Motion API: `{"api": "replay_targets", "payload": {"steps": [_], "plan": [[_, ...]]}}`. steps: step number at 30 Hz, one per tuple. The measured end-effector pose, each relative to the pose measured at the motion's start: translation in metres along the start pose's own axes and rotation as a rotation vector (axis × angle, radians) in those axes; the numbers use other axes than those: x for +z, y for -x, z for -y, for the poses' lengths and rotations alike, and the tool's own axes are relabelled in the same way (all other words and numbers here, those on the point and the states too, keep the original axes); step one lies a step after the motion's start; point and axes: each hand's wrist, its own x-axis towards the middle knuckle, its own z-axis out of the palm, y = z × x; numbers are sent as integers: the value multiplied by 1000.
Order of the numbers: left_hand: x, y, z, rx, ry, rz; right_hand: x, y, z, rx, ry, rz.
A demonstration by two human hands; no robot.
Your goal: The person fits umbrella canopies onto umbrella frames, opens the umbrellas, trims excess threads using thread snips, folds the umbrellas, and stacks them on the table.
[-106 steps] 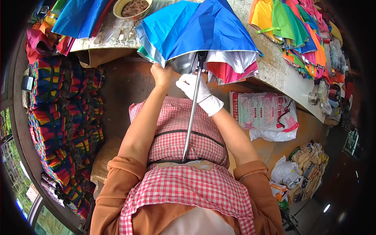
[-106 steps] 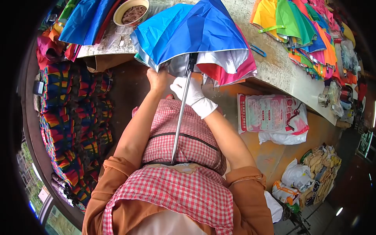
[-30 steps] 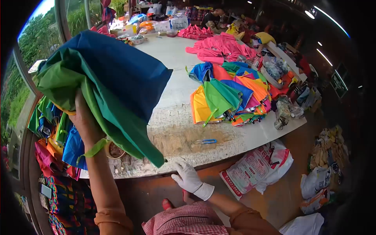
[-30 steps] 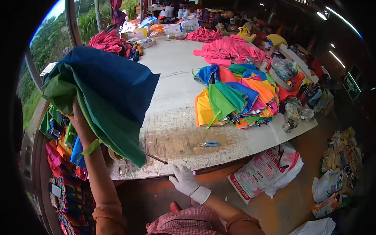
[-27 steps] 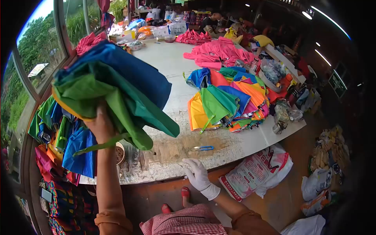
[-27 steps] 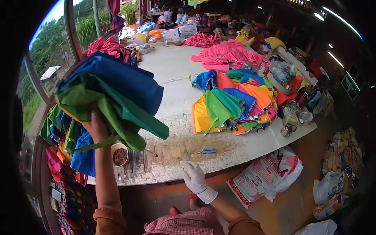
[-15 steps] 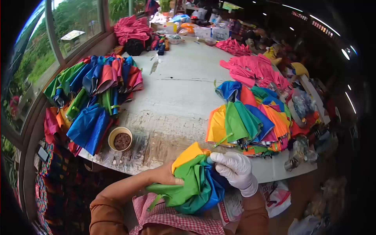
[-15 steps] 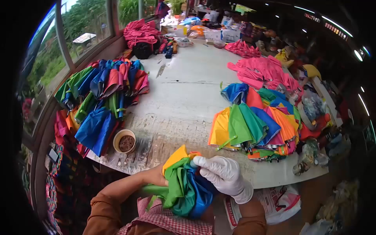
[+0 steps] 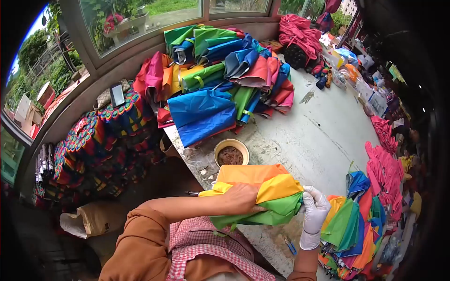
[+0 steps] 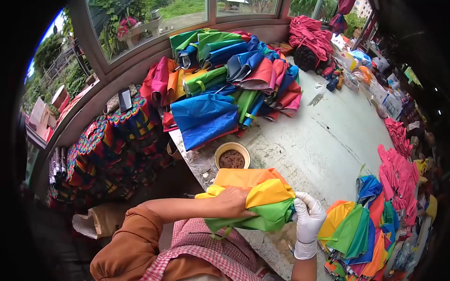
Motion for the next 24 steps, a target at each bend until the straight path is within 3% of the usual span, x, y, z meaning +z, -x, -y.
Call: {"api": "replay_targets", "payload": {"steps": [2, 6, 7, 10, 12, 16, 18, 22, 23, 24], "plan": [[-54, -38, 24, 36, -25, -53, 22, -38, -6, -181, -4, -75], [-215, -189, 50, 93, -210, -594, 62, -107, 27, -361, -199, -431], [-250, -234, 64, 17, -281, -662, 68, -117, 21, -307, -190, -486], [-312, -377, 149, -299, -441, -688, 91, -138, -3, -46, -20, -453], [-306, -446, 241, -401, -554, -678, 99, -140, -36, 76, 50, -451], [-234, -502, 430, -588, -665, -179, 109, -128, -89, 364, 181, -411], [-218, -505, 465, -564, -729, -80, 130, -126, -97, 464, 320, -299], [-224, -480, 486, -422, -829, -71, 195, -128, -120, 76, 576, 194], [-232, -466, 487, -381, -862, -71, 215, -128, -134, 78, 583, 360], [-239, -451, 482, -347, -915, -65, 230, -131, -134, 5, 831, 431]]}}
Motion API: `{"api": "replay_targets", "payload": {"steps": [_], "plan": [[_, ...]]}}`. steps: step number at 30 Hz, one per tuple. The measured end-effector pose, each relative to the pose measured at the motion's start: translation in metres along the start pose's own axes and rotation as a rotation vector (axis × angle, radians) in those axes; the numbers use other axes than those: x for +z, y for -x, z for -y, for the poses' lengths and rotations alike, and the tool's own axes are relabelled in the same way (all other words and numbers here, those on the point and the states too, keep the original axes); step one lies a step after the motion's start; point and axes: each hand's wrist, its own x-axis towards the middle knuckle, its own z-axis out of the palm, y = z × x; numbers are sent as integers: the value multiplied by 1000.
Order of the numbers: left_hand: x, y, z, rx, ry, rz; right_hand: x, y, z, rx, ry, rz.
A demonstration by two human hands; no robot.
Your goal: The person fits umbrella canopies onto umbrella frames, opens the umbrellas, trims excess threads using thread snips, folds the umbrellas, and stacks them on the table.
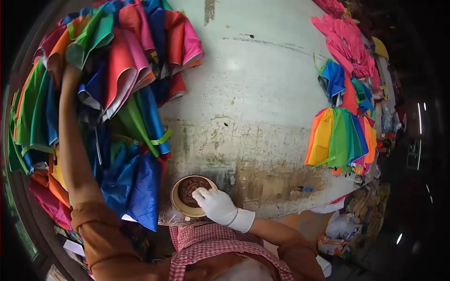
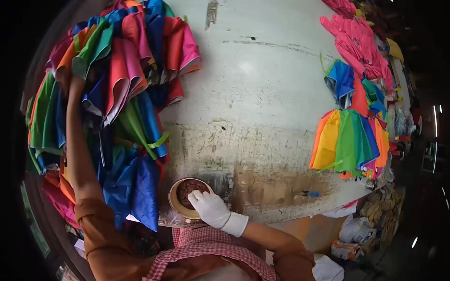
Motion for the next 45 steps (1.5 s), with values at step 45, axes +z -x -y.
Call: {"api": "replay_targets", "payload": {"steps": [45], "plan": [[-285, 548, -540, 64, 2481, 1196, -217, 351, -102, -52, 430, -1125]]}}
